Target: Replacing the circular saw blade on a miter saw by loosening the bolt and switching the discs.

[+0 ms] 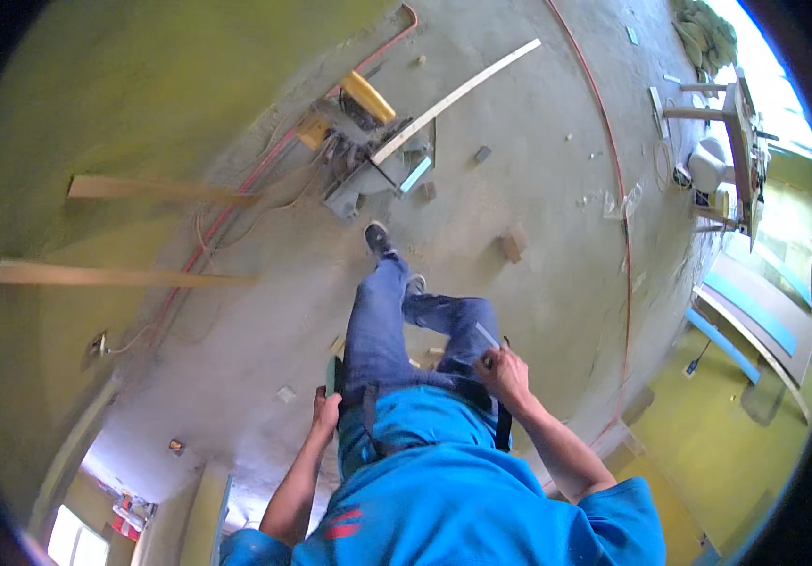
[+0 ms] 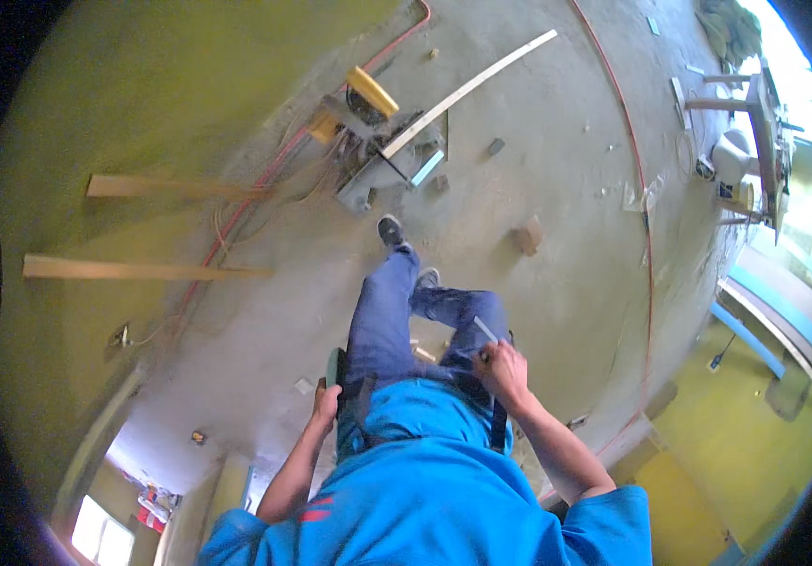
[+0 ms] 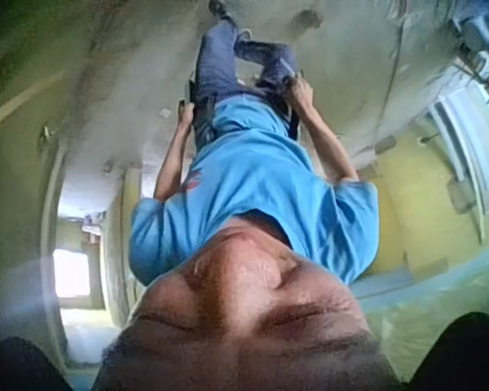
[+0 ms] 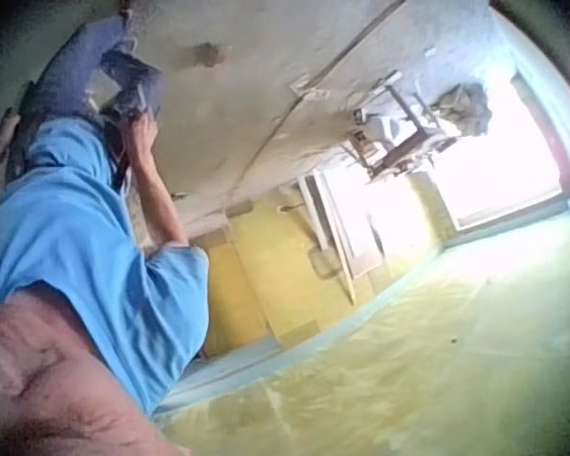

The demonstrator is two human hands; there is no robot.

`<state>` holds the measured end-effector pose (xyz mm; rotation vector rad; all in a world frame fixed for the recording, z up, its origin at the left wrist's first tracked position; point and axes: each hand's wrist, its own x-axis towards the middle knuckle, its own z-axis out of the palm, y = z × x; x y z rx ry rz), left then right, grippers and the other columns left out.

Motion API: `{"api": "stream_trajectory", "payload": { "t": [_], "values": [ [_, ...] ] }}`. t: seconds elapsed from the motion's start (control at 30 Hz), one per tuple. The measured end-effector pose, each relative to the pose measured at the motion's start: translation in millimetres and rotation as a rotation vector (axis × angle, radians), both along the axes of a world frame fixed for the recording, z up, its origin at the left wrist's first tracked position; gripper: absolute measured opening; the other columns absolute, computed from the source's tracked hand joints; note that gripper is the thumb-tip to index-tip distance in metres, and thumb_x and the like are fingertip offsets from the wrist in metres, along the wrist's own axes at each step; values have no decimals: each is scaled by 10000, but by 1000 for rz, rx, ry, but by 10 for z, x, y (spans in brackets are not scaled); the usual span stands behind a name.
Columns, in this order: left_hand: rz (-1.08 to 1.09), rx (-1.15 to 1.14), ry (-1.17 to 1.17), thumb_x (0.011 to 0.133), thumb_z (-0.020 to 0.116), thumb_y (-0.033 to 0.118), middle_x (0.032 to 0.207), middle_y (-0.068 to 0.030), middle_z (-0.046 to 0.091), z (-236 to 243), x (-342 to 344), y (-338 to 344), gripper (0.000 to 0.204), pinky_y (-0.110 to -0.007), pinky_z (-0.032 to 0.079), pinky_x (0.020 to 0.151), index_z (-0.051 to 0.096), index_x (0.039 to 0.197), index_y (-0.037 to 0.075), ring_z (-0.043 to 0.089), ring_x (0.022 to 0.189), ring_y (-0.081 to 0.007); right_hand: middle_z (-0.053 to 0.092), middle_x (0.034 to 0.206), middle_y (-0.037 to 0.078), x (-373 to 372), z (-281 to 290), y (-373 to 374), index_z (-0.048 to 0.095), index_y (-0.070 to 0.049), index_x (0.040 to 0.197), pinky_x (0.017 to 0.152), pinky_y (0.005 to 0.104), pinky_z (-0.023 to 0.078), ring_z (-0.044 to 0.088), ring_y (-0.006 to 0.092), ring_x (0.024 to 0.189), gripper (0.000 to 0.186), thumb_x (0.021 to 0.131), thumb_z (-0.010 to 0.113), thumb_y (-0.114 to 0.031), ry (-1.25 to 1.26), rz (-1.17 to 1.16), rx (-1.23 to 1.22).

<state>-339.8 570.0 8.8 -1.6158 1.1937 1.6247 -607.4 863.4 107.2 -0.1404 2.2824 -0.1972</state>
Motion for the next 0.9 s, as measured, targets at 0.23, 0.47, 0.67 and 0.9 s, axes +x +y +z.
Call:
{"api": "stream_trajectory", "payload": {
  "t": [0.23,0.47,0.67,0.9],
  "values": [
    [311,-153,-17,852,616,233,1010,-21,642,-1296,-671,-94,252,-347,443,879,602,1062,96,585,966,-187,600,725,175,-2305,-3973,-113,536,-50,793,605,471,496,615,383,688,117,755,612,-132,155,48,-324],
    [71,-300,23,884,617,242,1035,-97,584,-3163,-1106,-173,402,-325,453,820,496,1203,27,549,926,-195,648,1102,270,-4513,-5929,-1324,664,54,1083,891,449,490,619,393,1069,750,784,650,-633,262,-491,-28],
    [112,-388,25,889,631,221,946,-116,599,-4385,-657,-31,413,-352,484,738,478,1202,0,573,813,-208,652,1170,211,-5021,-6432,-1685,698,32,1060,913,404,482,621,330,1108,847,701,664,-734,259,-647,-23],
    [-51,-543,-63,882,625,199,903,-113,596,-4815,-1144,93,376,-364,493,722,485,1168,-2,577,787,-203,624,1252,172,-5221,-6602,-1599,655,-3,1191,971,392,447,577,296,1195,875,687,674,-718,115,-597,-160]
  ]
}}
